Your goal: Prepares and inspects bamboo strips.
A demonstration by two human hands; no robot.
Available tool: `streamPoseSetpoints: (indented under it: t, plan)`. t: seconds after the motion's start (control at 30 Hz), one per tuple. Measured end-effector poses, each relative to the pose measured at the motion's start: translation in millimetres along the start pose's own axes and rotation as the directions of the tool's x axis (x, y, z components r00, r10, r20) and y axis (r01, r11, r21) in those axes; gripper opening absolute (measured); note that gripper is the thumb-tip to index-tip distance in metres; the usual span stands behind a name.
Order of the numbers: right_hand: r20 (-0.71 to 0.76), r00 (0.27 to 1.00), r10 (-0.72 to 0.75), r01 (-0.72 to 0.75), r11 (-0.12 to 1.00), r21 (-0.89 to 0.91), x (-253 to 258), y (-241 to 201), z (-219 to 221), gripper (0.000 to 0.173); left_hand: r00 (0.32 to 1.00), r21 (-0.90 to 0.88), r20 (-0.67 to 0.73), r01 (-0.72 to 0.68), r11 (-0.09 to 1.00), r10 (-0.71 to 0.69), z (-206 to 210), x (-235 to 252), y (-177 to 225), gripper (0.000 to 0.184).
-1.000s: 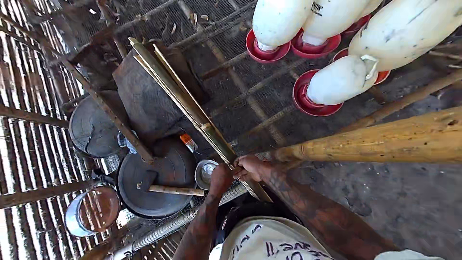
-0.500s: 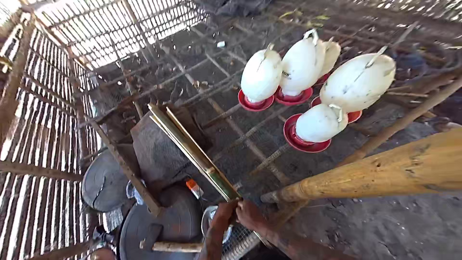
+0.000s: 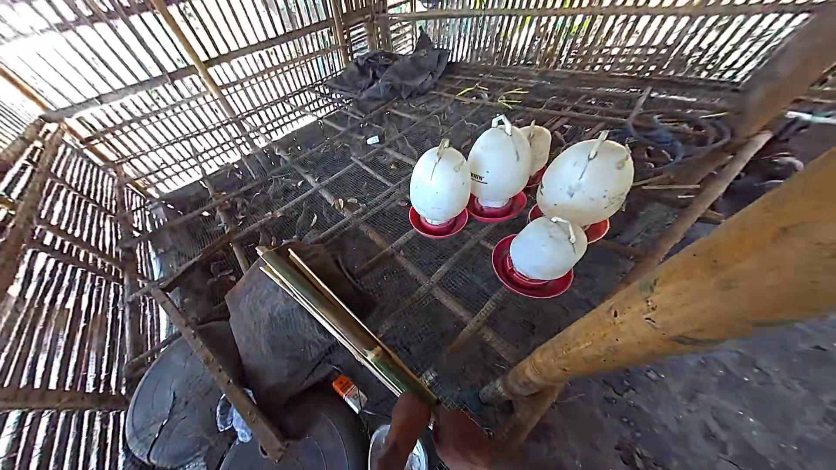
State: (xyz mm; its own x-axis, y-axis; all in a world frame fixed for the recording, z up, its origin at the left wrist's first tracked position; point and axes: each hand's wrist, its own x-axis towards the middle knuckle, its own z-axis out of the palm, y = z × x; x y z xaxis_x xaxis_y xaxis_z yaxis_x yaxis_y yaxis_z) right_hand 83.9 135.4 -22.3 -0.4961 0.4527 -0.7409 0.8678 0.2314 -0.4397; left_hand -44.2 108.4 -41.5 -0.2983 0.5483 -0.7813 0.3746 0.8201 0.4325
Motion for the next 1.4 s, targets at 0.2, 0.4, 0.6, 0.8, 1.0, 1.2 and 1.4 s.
streamPoseSetpoints:
  t: [0.2, 0.4, 0.6, 0.8, 1.0, 1.2, 1.4]
  plan:
    - [-0.071, 0.981, -0.179, 0.174, 0.982, -0.073, -2.6, -0.8, 20.0, 0.038, 1.0, 0.055, -0.011, 0.009, 0.998, -0.008, 3.9, 2.9, 17.1, 0.029]
    - [0.045, 0.969, -0.242, 0.243, 0.97, -0.021, 27.1, 33.4, -9.1, 0.031, 0.946, -0.113, 0.014, -0.319, 0.941, 0.323, -0.4, 6.4, -22.6, 0.027]
    - [-0.185, 0.877, -0.443, 0.415, 0.894, -0.169, 36.7, 40.6, -22.3, 0.024, 0.854, -0.062, -0.058, -0.52, 0.852, 0.517, 11.8, 10.4, -51.2, 0.028]
    - [-0.323, 0.844, -0.429, 0.53, 0.762, 0.372, 58.6, 60.7, 9.6, 0.019, 0.907, 0.089, -0.119, -0.395, 0.914, 0.403, 17.9, 4.7, -50.6, 0.03]
    - [-0.417, 0.853, -0.315, 0.496, 0.74, 0.455, 61.3, 53.8, 20.3, 0.019, 0.856, 0.36, -0.379, -0.215, 0.908, 0.352, 43.5, -8.8, -30.5, 0.037]
    - [-0.551, 0.811, -0.196, 0.451, 0.81, 0.376, 54.2, 36.7, 22.9, 0.017, 0.409, 0.548, -0.659, -0.312, 0.776, 0.631, 71.5, 11.8, -49.3, 0.02]
    - [-0.442, 0.895, -0.058, 0.268, 0.864, 0.427, 50.1, 22.2, 9.5, 0.015, 0.347, 0.49, -0.736, -0.32, 0.811, 0.582, 78.7, 14.1, -56.8, 0.019]
